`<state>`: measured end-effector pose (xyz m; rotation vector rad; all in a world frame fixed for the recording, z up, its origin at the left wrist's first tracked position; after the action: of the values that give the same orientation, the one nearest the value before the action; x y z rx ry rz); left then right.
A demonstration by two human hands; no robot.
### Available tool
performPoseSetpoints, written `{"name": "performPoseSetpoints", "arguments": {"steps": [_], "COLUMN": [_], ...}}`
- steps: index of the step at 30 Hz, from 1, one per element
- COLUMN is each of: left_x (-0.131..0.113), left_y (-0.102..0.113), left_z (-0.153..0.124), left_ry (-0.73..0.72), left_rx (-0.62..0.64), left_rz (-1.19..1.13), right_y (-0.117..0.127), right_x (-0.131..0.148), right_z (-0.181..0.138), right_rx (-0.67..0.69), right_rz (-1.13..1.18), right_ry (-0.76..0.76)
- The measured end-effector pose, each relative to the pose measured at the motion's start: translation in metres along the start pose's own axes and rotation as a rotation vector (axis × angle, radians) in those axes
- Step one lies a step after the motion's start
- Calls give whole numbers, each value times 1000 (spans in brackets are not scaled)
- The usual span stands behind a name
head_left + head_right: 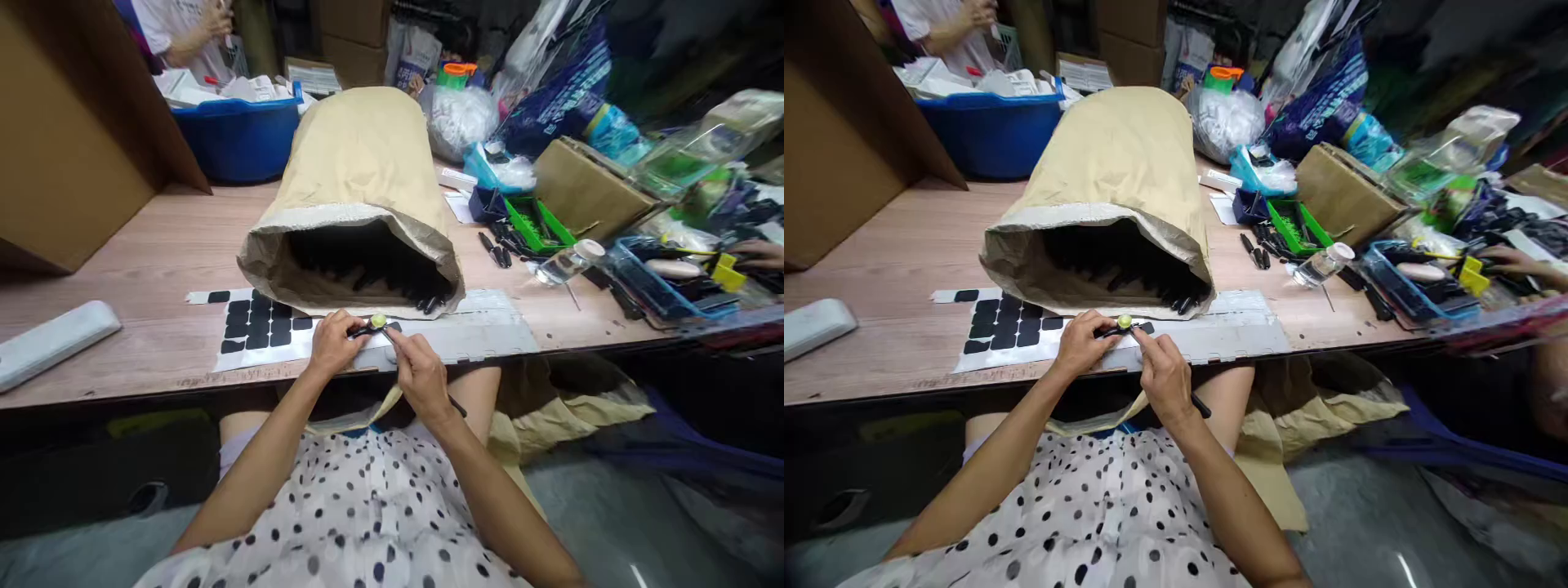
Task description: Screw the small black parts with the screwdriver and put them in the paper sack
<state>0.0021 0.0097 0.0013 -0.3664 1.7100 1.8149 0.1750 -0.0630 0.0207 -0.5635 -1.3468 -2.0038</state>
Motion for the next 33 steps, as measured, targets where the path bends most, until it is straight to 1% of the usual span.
{"name": "performPoseSetpoints", "arguments": {"steps": [4, 8, 13, 19, 22, 25, 28, 31, 33], "left_x": [-2, -3, -1, 0, 0, 1, 2, 2, 3], "left_y": [3, 5, 4, 3, 1, 2, 5, 10, 12], "left_z": [-2, -3, -3, -4, -3, -3, -4, -6, -7], "left_ry": [-25, -36, -39, -35, -26, -4, 39, 83, 87], "left_rx": [-15, -16, -33, -40, -49, -62, -142, -276, -329], "left_rz": [14, 40, 44, 42, 26, -28, -144, -254, -295], "right_y": [7, 14, 15, 10, 9, 9, 9, 7, 4], "right_x": [1, -9, -23, -30, -32, -35, -39, -46, -52], "right_z": [8, 12, 6, 2, 3, 6, 12, 23, 32], "right_rx": [-100, -179, -193, -190, -211, -223, -192, -126, -74], "right_rz": [53, 95, 135, 135, 90, -5, -114, -232, -319], "right_ry": [-8, -39, -65, -99, -79, -55, -9, 92, 175]}}
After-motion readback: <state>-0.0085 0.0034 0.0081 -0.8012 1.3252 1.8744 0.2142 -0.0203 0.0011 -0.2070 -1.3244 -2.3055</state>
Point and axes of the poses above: each hand's wrist, its own z-axis towards the middle knuckle, its own y-axis out of the back of the hand, x = y × z, the point moved 1 cm from there along z, towards the middle knuckle, and after that the axes turned 8 degrees about z, right-handed, at the moved point
